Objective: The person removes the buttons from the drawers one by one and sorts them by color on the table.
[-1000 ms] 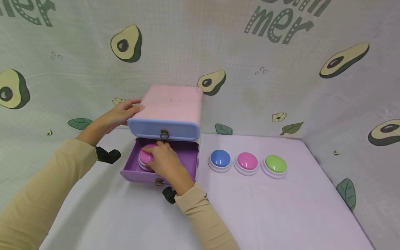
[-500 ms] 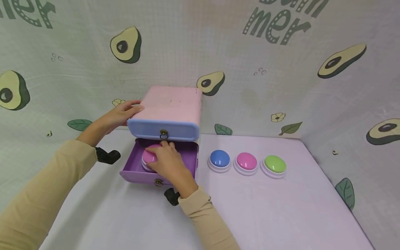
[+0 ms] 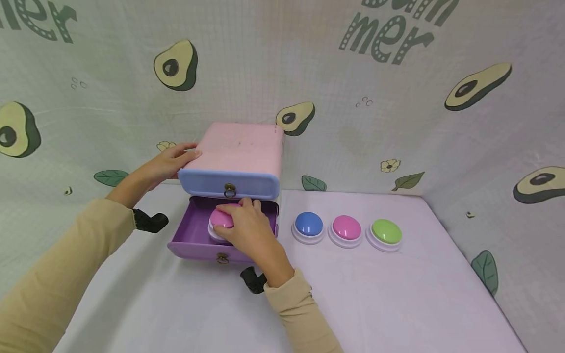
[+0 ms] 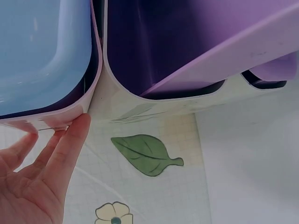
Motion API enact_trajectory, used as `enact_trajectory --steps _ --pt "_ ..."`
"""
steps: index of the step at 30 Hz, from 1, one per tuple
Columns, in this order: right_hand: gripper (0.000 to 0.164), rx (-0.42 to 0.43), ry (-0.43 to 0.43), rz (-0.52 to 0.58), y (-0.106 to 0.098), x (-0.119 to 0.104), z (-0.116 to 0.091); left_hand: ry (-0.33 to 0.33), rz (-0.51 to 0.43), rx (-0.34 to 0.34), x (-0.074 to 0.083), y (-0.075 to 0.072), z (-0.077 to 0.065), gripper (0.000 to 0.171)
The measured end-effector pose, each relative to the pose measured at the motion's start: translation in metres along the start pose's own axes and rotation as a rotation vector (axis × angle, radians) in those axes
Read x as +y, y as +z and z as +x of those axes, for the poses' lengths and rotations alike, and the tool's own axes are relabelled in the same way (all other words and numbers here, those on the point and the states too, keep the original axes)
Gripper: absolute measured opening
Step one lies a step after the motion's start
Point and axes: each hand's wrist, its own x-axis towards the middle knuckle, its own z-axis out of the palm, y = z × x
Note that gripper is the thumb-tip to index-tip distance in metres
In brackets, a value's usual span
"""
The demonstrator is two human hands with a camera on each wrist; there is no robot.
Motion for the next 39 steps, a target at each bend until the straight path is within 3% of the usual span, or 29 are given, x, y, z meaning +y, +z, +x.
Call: enact_trajectory --steps 8,14,24,28,39 --pt "0.042 0.075 0.013 -0.014 -0.017 0.003 -0.015 0.008 -0.003 0.000 -0.001 0.000 0.002 0.070" --pt "0.041 0.150 0.016 0.062 -0.032 0.012 -0.029 0.007 -0.002 -0.004 0.001 -0.001 0.000 0.070" --pt "0.047 0.267 0.026 0.101 -0.050 0.037 -0.057 0.012 0.013 -0.005 0.000 -0.002 0.001 0.074" --pt "0.048 0.279 0.059 0.102 -0.056 0.049 -0.069 0.019 0.017 -0.003 0.000 -0.002 0.000 0.079" --pt "0.049 0.317 0.107 0.040 -0.059 0.086 -0.093 -0.004 0.024 -0.006 0.000 -0.003 0.003 0.072"
